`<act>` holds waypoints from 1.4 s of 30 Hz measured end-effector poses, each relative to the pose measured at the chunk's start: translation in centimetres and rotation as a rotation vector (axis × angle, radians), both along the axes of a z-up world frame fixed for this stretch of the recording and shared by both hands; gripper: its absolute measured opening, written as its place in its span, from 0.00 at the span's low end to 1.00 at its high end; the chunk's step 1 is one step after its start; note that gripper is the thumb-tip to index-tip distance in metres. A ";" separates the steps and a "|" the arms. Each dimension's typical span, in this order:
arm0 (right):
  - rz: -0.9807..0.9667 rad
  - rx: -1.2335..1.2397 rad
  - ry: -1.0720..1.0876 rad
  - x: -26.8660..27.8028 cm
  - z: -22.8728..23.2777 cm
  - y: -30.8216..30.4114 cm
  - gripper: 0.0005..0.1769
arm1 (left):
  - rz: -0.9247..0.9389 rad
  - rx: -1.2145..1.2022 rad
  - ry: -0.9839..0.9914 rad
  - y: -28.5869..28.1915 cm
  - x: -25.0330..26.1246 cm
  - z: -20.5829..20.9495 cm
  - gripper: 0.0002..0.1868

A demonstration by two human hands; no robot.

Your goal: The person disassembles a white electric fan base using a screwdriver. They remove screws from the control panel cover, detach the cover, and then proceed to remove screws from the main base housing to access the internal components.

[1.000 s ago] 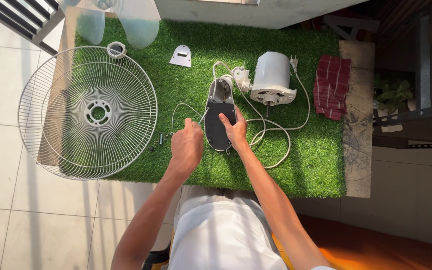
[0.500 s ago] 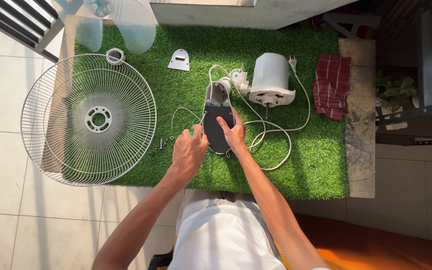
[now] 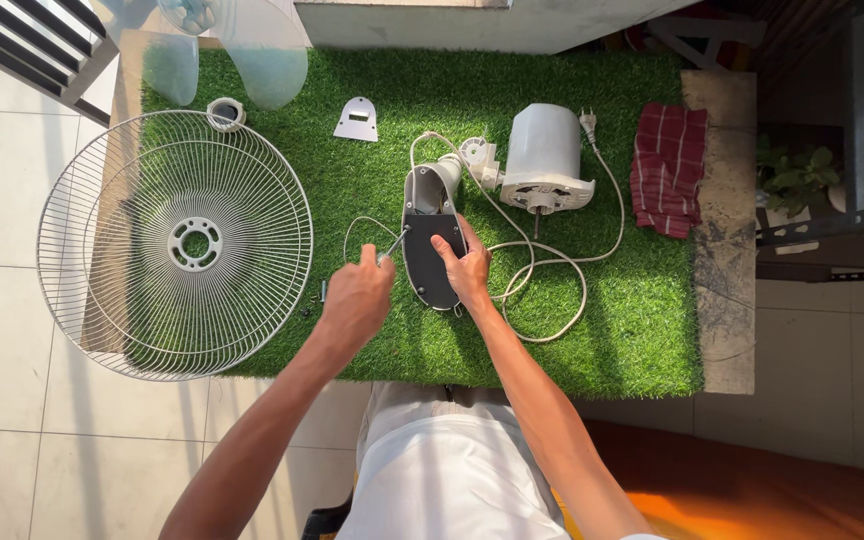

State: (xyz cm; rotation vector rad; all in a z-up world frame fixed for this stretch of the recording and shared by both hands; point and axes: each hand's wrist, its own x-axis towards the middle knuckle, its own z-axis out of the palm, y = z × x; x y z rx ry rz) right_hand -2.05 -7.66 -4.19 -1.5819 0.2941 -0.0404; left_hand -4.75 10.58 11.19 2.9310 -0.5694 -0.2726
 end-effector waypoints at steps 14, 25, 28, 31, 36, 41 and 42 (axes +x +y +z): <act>-0.044 0.013 -0.019 -0.5 -1.1 -1.9 0.34 | 0.744 -0.796 0.402 2.7 0.2 -1.7 0.13; -0.020 -0.059 -0.089 -0.5 0.7 0.1 0.31 | 0.022 -0.674 0.117 2.5 -2.7 1.3 0.23; -0.036 -0.185 -0.060 -0.2 1.0 0.3 0.31 | -0.083 -0.547 -0.084 2.5 -2.4 1.6 0.18; -0.042 -0.264 -0.043 -0.2 1.1 0.5 0.31 | -0.040 -0.609 -0.120 2.7 -2.3 1.2 0.16; -0.033 -0.271 -0.076 -0.3 1.3 0.7 0.31 | 0.049 -0.757 -0.201 2.5 -3.0 -0.2 0.11; -0.034 -0.249 -0.067 -0.4 1.7 0.9 0.32 | 0.379 -0.869 -0.128 2.3 -2.3 -1.1 0.10; -0.033 -0.230 -0.060 -0.4 1.7 0.9 0.33 | 0.397 -0.906 -0.177 2.3 -2.2 -1.2 0.11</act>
